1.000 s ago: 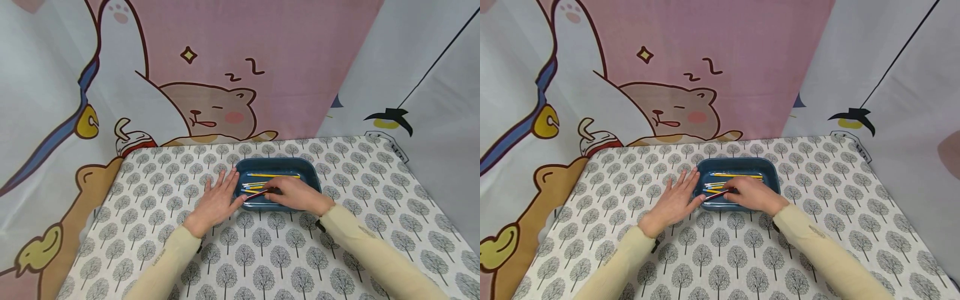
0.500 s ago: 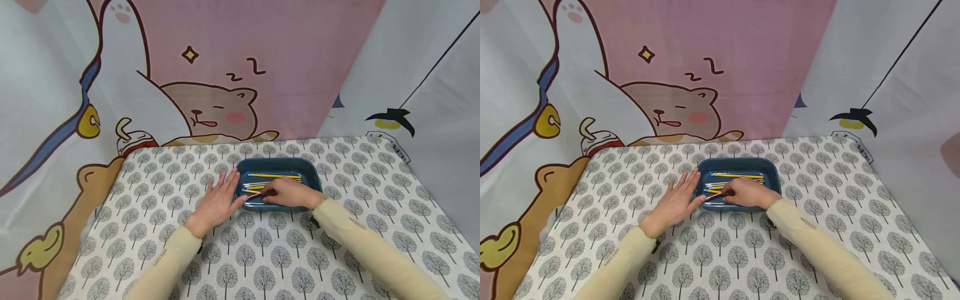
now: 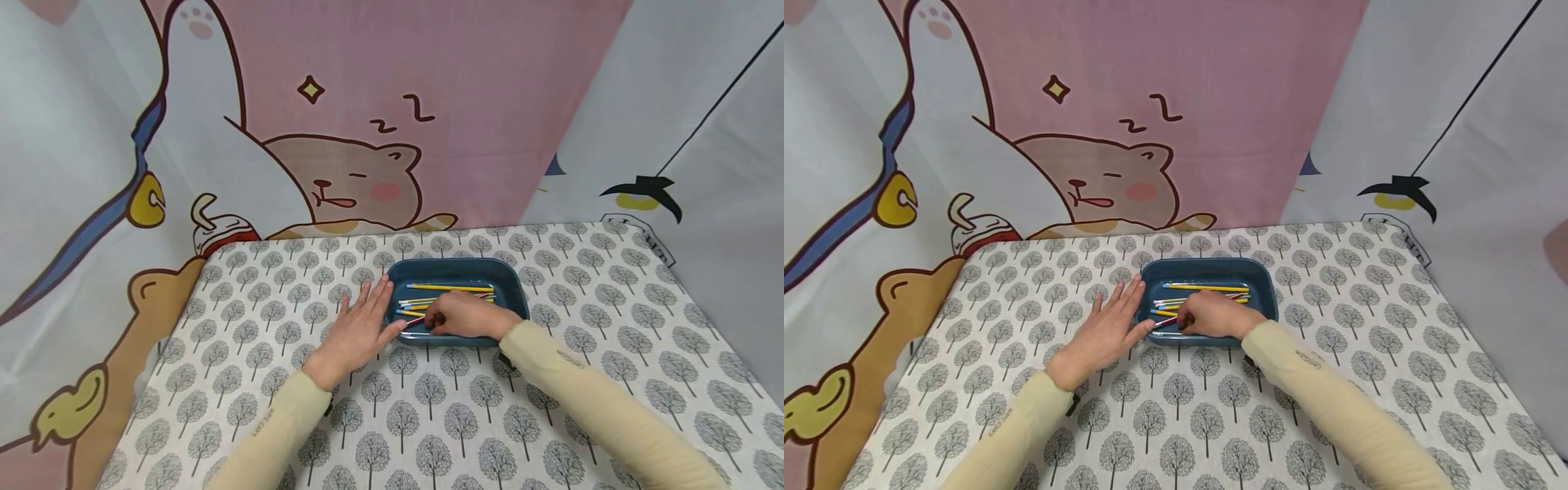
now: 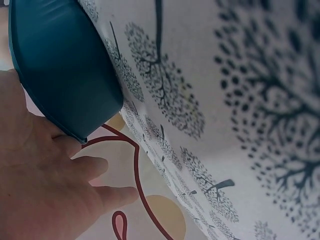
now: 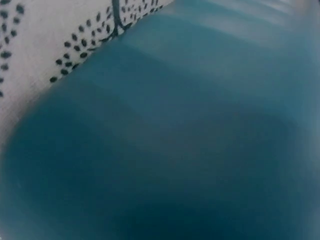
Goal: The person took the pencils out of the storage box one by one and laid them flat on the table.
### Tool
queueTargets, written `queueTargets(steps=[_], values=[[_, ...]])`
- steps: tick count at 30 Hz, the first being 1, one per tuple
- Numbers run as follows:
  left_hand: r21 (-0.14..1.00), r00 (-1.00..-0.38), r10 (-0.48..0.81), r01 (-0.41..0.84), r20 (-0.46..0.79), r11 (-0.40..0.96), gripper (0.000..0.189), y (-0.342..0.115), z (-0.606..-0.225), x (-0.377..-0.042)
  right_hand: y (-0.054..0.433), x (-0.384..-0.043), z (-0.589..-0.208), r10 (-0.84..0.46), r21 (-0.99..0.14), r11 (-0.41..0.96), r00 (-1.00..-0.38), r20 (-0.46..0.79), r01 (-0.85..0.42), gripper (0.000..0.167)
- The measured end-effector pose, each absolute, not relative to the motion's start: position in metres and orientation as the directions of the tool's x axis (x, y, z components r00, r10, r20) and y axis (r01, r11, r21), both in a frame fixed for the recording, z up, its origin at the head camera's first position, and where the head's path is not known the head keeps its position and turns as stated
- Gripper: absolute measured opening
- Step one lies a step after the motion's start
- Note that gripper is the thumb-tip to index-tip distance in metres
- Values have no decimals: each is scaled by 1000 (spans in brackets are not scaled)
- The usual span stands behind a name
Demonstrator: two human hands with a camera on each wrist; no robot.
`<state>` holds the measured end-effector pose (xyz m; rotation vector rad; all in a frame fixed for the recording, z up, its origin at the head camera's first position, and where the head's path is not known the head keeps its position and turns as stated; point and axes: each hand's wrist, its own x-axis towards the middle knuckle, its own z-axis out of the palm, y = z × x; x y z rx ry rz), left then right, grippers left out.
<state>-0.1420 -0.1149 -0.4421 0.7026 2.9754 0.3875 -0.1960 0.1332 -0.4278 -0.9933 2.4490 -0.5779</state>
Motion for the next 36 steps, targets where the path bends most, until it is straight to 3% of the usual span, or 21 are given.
queueTargets(steps=[23,36], values=[[273,-897,442,425,0,863,82,-114,-443,-142,128,-200,-435,-724,-448,662,-667,-176,-601,6],[281,-897,443,425,1,860,82,-114,-443,-142,130,-200,-437,-727,-409,649,-682,-82,-642,4]])
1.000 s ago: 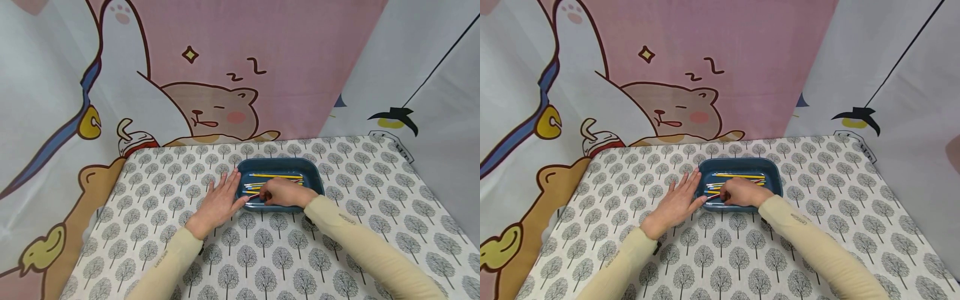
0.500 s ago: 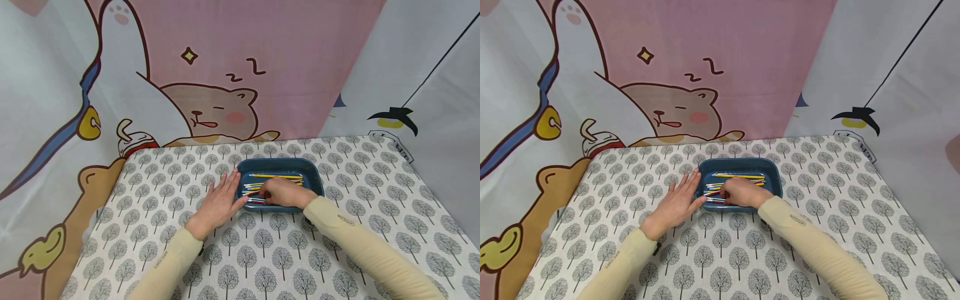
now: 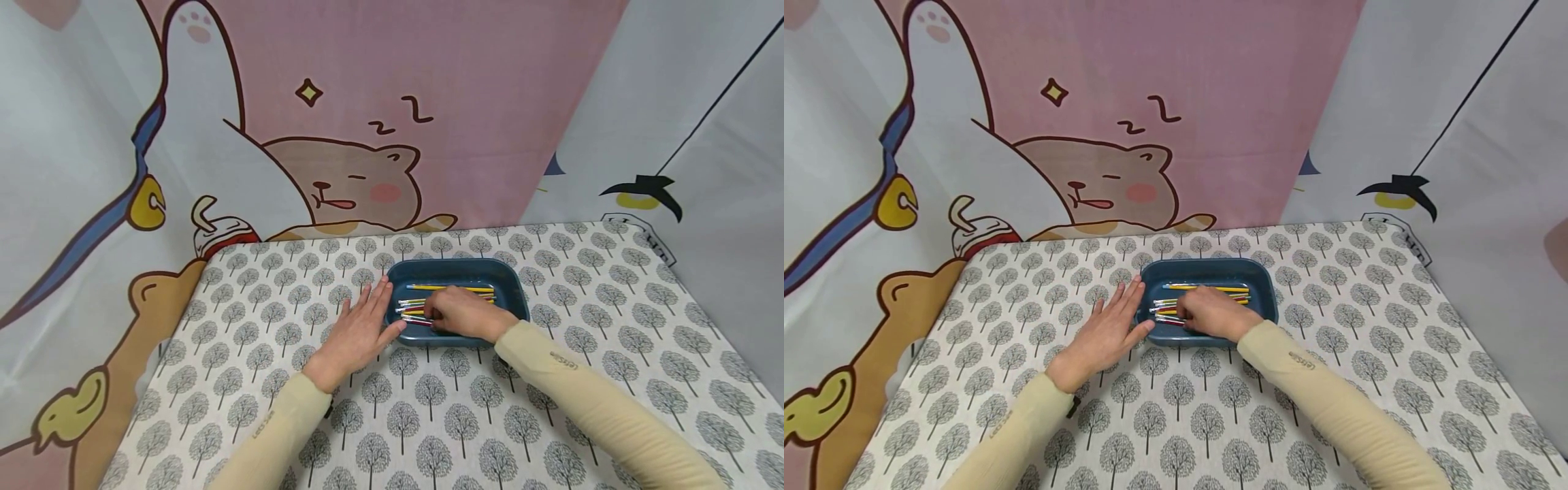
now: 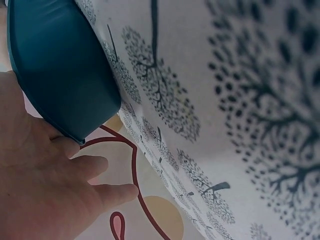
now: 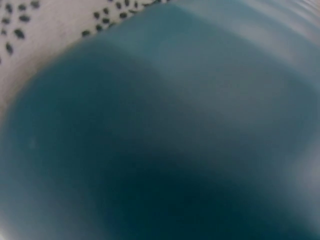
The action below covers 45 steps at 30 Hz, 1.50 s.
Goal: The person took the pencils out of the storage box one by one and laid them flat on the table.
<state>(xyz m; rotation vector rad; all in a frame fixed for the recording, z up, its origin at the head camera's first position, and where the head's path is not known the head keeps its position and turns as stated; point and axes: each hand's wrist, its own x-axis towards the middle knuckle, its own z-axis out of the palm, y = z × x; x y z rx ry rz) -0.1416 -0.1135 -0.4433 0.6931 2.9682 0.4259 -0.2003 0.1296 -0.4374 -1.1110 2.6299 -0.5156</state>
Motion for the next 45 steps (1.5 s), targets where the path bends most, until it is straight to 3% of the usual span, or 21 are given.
queueTargets(steps=[9,17,29,45], values=[[287,-898,440,420,-8,861,81,-113,-442,-141,130,-201,-438,-735,-382,646,-674,-76,-661,4],[286,-895,445,429,7,857,81,-113,-441,-140,126,-198,-436,-714,-334,678,-695,-87,-655,18],[283,-895,447,430,4,857,82,-112,-442,-140,127,-199,-439,-698,-303,696,-712,-76,-650,9],[305,-897,442,423,6,853,81,-114,-444,-140,140,-196,-425,-651,-366,697,-758,37,-616,10]])
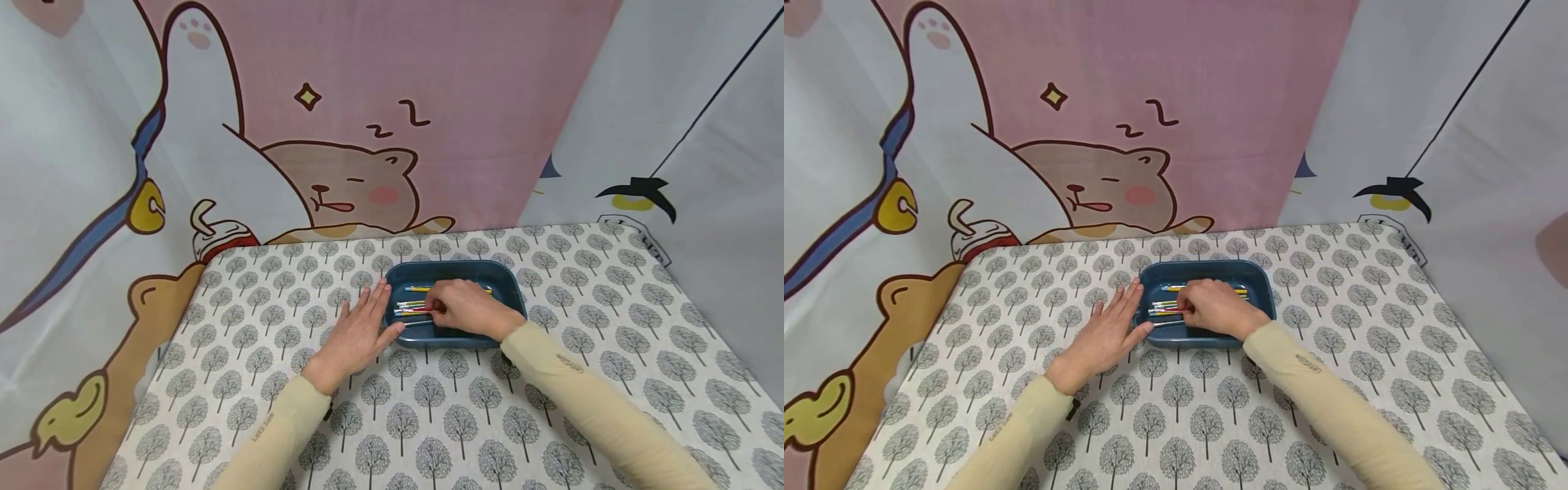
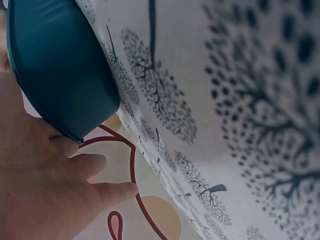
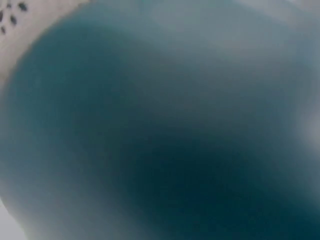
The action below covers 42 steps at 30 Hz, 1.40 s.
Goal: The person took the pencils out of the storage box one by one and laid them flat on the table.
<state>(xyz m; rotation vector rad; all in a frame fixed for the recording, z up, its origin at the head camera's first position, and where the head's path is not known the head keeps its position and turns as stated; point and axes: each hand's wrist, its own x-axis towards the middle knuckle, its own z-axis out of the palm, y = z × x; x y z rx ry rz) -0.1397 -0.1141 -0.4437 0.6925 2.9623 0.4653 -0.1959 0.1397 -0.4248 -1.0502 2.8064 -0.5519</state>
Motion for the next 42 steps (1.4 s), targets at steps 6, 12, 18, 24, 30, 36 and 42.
queueTargets(steps=[6,12,18,24,30,36,42], values=[[305,-896,444,425,9,852,81,-115,-444,-141,145,-193,-413,-619,-404,683,-776,122,-608,13],[305,-896,444,423,-1,853,81,-115,-445,-141,151,-187,-400,-609,-422,638,-758,235,-644,14],[316,-897,442,419,-1,851,83,-115,-448,-142,158,-179,-386,-595,-434,611,-746,299,-662,13],[314,-898,441,419,4,852,83,-115,-448,-141,170,-171,-375,-580,-470,566,-732,357,-677,13],[313,-896,443,427,20,849,83,-114,-449,-141,186,-162,-366,-541,-505,562,-753,374,-655,16],[301,-895,445,431,24,851,83,-114,-448,-140,204,-155,-360,-523,-490,569,-750,404,-661,21],[296,-894,447,433,25,851,83,-114,-448,-140,223,-150,-357,-509,-434,619,-755,414,-655,22]])
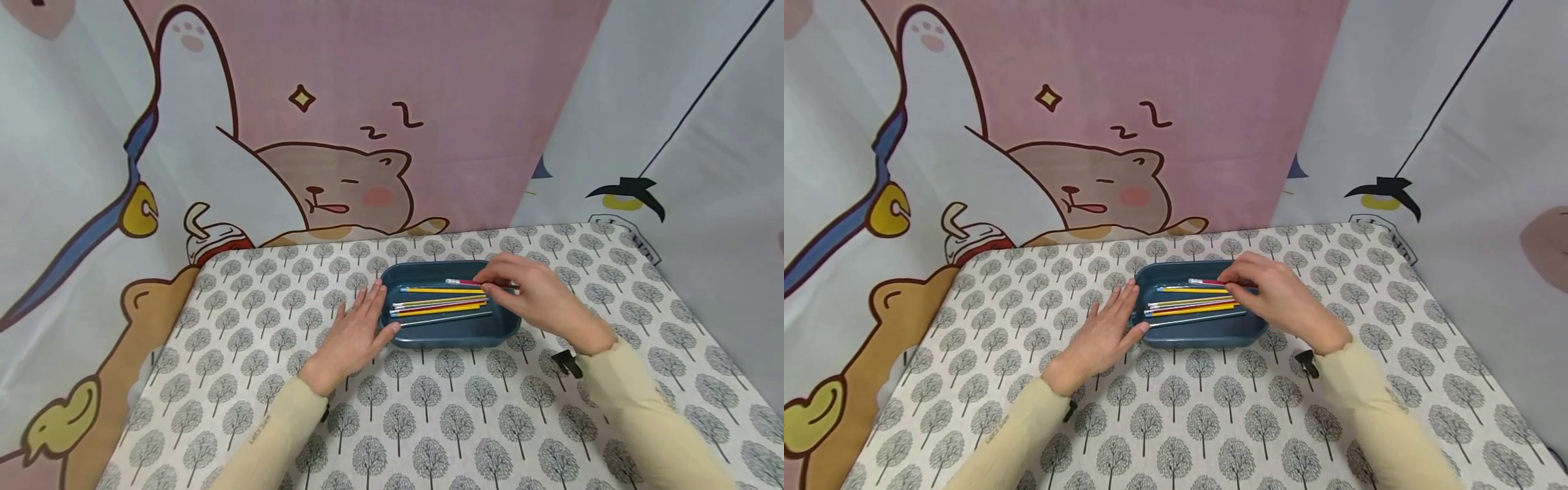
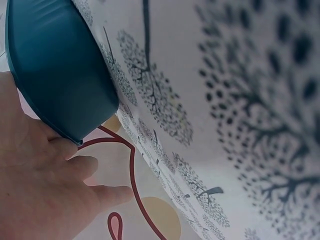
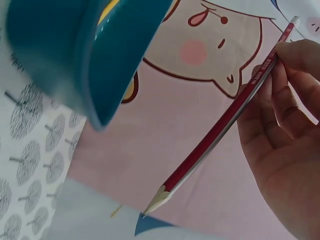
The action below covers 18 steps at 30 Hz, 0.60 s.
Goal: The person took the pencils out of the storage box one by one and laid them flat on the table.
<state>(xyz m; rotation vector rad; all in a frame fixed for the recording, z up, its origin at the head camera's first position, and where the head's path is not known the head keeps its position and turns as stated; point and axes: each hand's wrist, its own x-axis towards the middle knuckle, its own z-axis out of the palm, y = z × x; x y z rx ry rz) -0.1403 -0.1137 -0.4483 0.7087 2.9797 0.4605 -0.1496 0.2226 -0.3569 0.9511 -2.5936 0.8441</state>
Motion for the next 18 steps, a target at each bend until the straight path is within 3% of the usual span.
queueTargets(steps=[18], values=[[298,-892,451,437,24,849,82,-113,-445,-140,284,-134,-370,-407,-380,740,-820,403,-554,27]])
